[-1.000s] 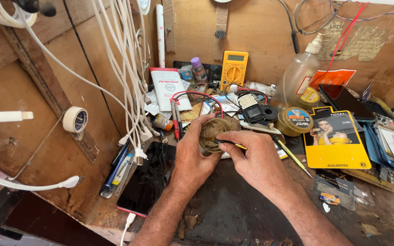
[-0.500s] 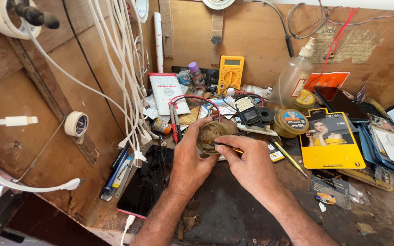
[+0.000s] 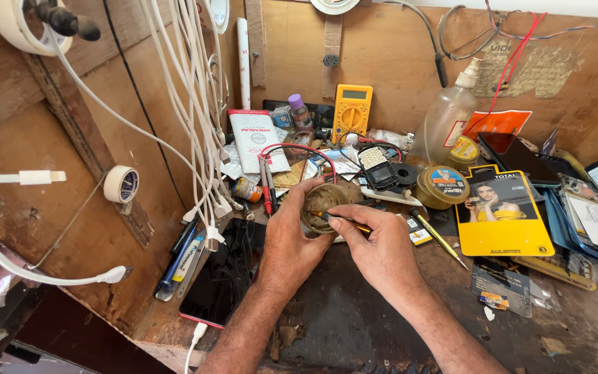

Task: The person unboxes a replacement battery, attempts to fit it into a mobile phone chassis, cleans a small component with a brush, and probes a mobile phone motherboard using a purple tool.

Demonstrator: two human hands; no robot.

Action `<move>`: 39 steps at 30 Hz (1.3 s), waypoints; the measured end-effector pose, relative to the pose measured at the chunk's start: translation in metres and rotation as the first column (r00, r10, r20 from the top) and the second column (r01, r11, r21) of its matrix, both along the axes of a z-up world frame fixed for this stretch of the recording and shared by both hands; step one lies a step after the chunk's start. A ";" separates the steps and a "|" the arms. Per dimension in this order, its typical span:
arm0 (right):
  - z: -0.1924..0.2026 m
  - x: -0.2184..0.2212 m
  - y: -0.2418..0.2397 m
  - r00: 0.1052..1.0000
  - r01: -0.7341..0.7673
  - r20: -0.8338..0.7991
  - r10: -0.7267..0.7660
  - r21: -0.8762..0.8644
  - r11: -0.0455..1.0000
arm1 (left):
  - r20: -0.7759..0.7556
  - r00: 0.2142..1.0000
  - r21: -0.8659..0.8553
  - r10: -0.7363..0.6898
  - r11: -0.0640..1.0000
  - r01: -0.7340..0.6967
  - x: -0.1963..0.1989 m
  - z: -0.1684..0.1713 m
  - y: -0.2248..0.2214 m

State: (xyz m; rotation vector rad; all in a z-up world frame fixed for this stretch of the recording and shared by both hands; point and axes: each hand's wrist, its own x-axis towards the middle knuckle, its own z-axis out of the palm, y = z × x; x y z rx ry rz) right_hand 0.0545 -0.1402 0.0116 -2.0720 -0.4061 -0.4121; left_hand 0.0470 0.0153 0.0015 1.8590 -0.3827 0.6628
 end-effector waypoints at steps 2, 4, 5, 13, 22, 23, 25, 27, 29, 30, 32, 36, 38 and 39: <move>-0.001 -0.003 -0.001 1.000 0.015 0.015 -0.015 -0.003 1.000 | -0.011 1.000 -0.013 -0.009 1.000 0.009 0.000 -0.001 0.000; -0.002 -0.006 0.002 0.999 0.046 0.012 -0.046 -0.003 0.999 | 0.022 1.000 -0.004 -0.005 1.000 0.005 0.001 -0.001 0.000; -0.002 -0.008 0.004 0.999 0.049 0.011 -0.050 0.018 0.999 | 0.038 0.999 0.001 -0.003 1.000 0.003 0.000 -0.001 0.000; -0.015 -0.020 0.005 0.986 -0.001 0.164 -0.038 0.234 0.972 | 0.062 0.997 -0.022 0.033 0.999 -0.032 0.003 -0.009 0.002; -0.020 -0.026 -0.027 0.952 0.097 0.255 -0.168 0.270 0.958 | 0.057 0.996 -0.068 0.069 0.996 -0.065 0.008 -0.020 0.002; -0.021 -0.026 -0.027 0.954 0.096 0.249 -0.168 0.277 0.956 | 0.017 0.998 -0.069 0.059 0.996 -0.057 0.008 -0.019 0.002; -0.022 -0.025 -0.027 0.956 0.099 0.237 -0.171 0.290 0.952 | 0.096 0.989 -0.022 0.112 0.994 -0.110 0.007 -0.019 0.003; -0.024 -0.024 -0.028 0.956 0.113 0.226 -0.186 0.301 0.947 | 0.165 0.971 0.023 0.171 0.984 -0.178 0.006 -0.019 0.002; -0.026 -0.024 -0.030 0.955 0.131 0.217 -0.202 0.303 0.944 | 0.229 0.944 0.066 0.238 0.964 -0.259 0.005 -0.019 0.003; -0.027 -0.025 -0.031 0.954 0.141 0.212 -0.210 0.300 0.943 | 0.210 0.941 0.077 0.266 0.955 -0.287 0.004 -0.019 0.003; -0.030 -0.025 -0.032 0.951 0.158 0.212 -0.225 0.292 0.943 | 0.183 0.930 0.101 0.320 0.935 -0.341 0.003 -0.018 0.002; -0.034 -0.023 -0.033 0.946 0.202 0.188 -0.264 0.295 0.934 | 0.183 0.918 0.109 0.352 0.921 -0.375 0.001 -0.016 0.004; -0.033 -0.019 -0.034 0.944 0.233 0.154 -0.293 0.317 0.919 | 0.175 0.899 0.105 0.401 0.901 -0.422 0.002 -0.013 0.005; -0.034 -0.020 -0.034 0.944 0.251 0.126 -0.305 0.328 0.911 | 0.192 0.884 0.089 0.425 0.890 -0.447 0.002 -0.012 0.005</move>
